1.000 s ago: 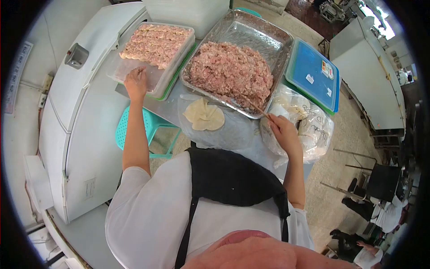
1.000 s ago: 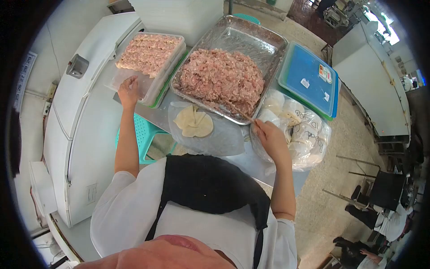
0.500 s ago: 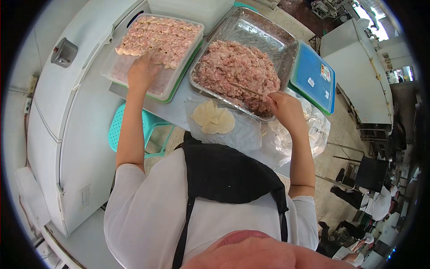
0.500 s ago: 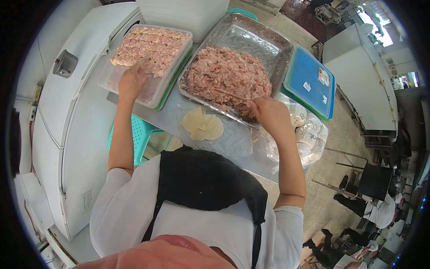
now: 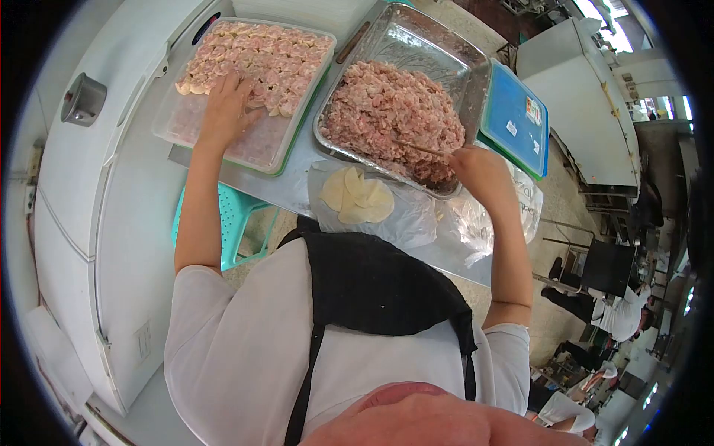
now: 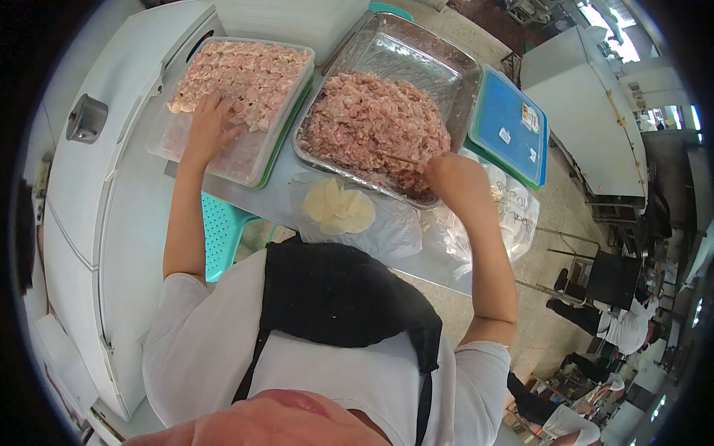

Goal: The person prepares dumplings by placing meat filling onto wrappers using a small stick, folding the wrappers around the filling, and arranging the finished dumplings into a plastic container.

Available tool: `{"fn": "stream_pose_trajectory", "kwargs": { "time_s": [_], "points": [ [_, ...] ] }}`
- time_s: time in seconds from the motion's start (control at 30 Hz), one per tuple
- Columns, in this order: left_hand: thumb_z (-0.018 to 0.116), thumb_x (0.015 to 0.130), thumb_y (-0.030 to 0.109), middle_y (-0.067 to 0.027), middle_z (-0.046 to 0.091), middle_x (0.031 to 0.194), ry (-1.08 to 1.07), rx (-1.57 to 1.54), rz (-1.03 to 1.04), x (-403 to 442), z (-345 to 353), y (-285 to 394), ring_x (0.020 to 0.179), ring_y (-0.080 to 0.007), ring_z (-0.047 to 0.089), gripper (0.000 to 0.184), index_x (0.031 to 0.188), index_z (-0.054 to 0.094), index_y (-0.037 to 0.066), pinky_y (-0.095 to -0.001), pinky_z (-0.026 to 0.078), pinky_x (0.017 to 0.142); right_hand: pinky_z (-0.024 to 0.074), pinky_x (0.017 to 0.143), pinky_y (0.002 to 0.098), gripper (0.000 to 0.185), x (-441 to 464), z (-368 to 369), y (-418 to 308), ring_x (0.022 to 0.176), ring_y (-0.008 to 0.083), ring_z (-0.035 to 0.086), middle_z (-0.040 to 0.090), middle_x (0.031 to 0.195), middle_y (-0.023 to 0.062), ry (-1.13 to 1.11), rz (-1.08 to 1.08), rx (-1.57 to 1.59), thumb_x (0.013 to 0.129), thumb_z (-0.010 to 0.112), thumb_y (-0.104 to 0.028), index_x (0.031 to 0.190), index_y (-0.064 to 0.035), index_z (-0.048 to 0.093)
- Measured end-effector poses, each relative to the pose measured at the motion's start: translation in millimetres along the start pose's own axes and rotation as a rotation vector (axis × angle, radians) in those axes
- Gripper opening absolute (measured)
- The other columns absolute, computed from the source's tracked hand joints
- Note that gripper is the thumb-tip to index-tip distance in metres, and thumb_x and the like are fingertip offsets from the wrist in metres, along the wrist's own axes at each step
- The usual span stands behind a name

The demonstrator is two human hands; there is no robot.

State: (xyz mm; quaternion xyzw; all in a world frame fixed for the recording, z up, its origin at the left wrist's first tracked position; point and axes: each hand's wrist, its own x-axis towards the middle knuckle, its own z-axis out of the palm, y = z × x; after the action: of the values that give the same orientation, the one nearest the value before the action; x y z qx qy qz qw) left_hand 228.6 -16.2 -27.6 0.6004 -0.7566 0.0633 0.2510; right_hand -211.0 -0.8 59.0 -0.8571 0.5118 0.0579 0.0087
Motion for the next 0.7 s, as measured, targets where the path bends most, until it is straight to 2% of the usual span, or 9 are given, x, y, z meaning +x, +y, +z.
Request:
{"fn": "stream_pose_trajectory", "kwargs": {
  "time_s": [0.1, 0.2, 0.3, 0.33, 0.43, 0.5, 0.57, 0.6, 0.7],
  "points": [
    [0.078, 0.066, 0.02, -0.0137, 0.05, 0.116, -0.137, -0.036, -0.064, -1, -8, 18, 0.111, -0.0352, 0.046, 0.05, 0.111, 0.058, 0.008, -0.0436, 0.039, 0.094, 0.0513, 0.064, 0.0437, 0.017, 8, 54, -10, 0.072, 0.0327, 0.065, 0.064, 0.074, 0.0158, 0.019, -0.048, 0.062, 0.083, 0.055, -0.017, 0.077, -0.0051, 0.067],
    [0.078, 0.066, 0.023, -0.0137, 0.05, 0.12, -0.077, 0.066, -0.053, 3, 3, 9, 0.116, -0.0347, 0.044, 0.053, 0.113, 0.056, 0.008, -0.0435, 0.038, 0.095, 0.0523, 0.062, 0.0433, 0.015, -5, 95, -25, 0.071, 0.0317, 0.066, 0.064, 0.073, 0.0157, 0.068, -0.178, 0.025, 0.079, 0.055, -0.013, 0.075, -0.006, 0.067],
    [0.078, 0.068, 0.025, -0.0135, 0.05, 0.122, -0.019, 0.081, -0.035, -4, 3, 9, 0.118, -0.0339, 0.043, 0.048, 0.108, 0.058, 0.009, -0.0444, 0.037, 0.096, 0.0527, 0.06, 0.0429, 0.015, -16, 72, -12, 0.071, 0.0312, 0.066, 0.065, 0.073, 0.0149, 0.037, -0.183, -0.006, 0.079, 0.055, -0.014, 0.073, -0.0064, 0.067],
    [0.078, 0.068, 0.025, -0.0135, 0.05, 0.122, -0.022, 0.081, -0.031, -5, 0, 15, 0.118, -0.0339, 0.043, 0.048, 0.108, 0.058, 0.009, -0.0444, 0.037, 0.096, 0.0518, 0.063, 0.0433, 0.022, -16, 57, -4, 0.073, 0.0313, 0.065, 0.064, 0.073, 0.014, -0.058, -0.124, -0.064, 0.087, 0.054, -0.023, 0.078, -0.0079, 0.067],
    [0.075, 0.071, 0.022, -0.0116, 0.054, 0.115, 0.039, 0.037, 0.021, -16, -17, 53, 0.113, -0.0329, 0.047, 0.035, 0.101, 0.061, 0.008, -0.0441, 0.038, 0.095, 0.0516, 0.064, 0.0447, 0.022, -10, 13, 6, 0.072, 0.0319, 0.065, 0.065, 0.075, 0.0138, -0.085, -0.029, -0.154, 0.087, 0.054, -0.024, 0.079, -0.008, 0.067],
    [0.072, 0.075, 0.018, -0.0111, 0.058, 0.104, -0.008, -0.336, 0.173, -18, -18, 104, 0.106, -0.0325, 0.052, 0.023, 0.092, 0.062, 0.007, -0.0419, 0.041, 0.092, 0.051, 0.064, 0.0457, 0.022, -4, 34, 9, 0.072, 0.0322, 0.065, 0.065, 0.077, 0.0145, -0.088, -0.026, -0.088, 0.087, 0.054, -0.024, 0.08, -0.0079, 0.067],
    [0.069, 0.081, 0.018, -0.0106, 0.061, 0.093, -0.193, -0.72, 0.155, -39, 11, 148, 0.094, -0.0276, 0.058, 0.018, 0.092, 0.063, 0.006, -0.0381, 0.044, 0.085, 0.0506, 0.064, 0.0455, 0.024, -6, 89, 1, 0.072, 0.0321, 0.065, 0.065, 0.075, 0.0147, 0.048, -0.225, 0.026, 0.088, 0.053, -0.024, 0.08, -0.0071, 0.067],
    [0.068, 0.082, 0.018, -0.0116, 0.061, 0.092, -0.411, -0.827, 0.067, -47, 26, 168, 0.094, -0.0292, 0.057, 0.017, 0.092, 0.064, 0.006, -0.0393, 0.045, 0.086, 0.0506, 0.064, 0.0455, 0.024, -10, 95, -7, 0.072, 0.0321, 0.065, 0.065, 0.075, 0.0147, 0.047, -0.221, 0.028, 0.088, 0.053, -0.024, 0.08, -0.0071, 0.067],
    [0.07, 0.079, 0.018, -0.0117, 0.059, 0.095, -0.464, -0.783, 0.246, -74, 79, 206, 0.096, -0.031, 0.055, 0.021, 0.094, 0.063, 0.006, -0.0399, 0.044, 0.087, 0.0502, 0.064, 0.0456, 0.024, -21, 88, -11, 0.074, 0.0325, 0.065, 0.065, 0.076, 0.0146, 0.03, -0.161, -0.029, 0.088, 0.052, -0.025, 0.082, -0.0067, 0.067]
  ]
}}
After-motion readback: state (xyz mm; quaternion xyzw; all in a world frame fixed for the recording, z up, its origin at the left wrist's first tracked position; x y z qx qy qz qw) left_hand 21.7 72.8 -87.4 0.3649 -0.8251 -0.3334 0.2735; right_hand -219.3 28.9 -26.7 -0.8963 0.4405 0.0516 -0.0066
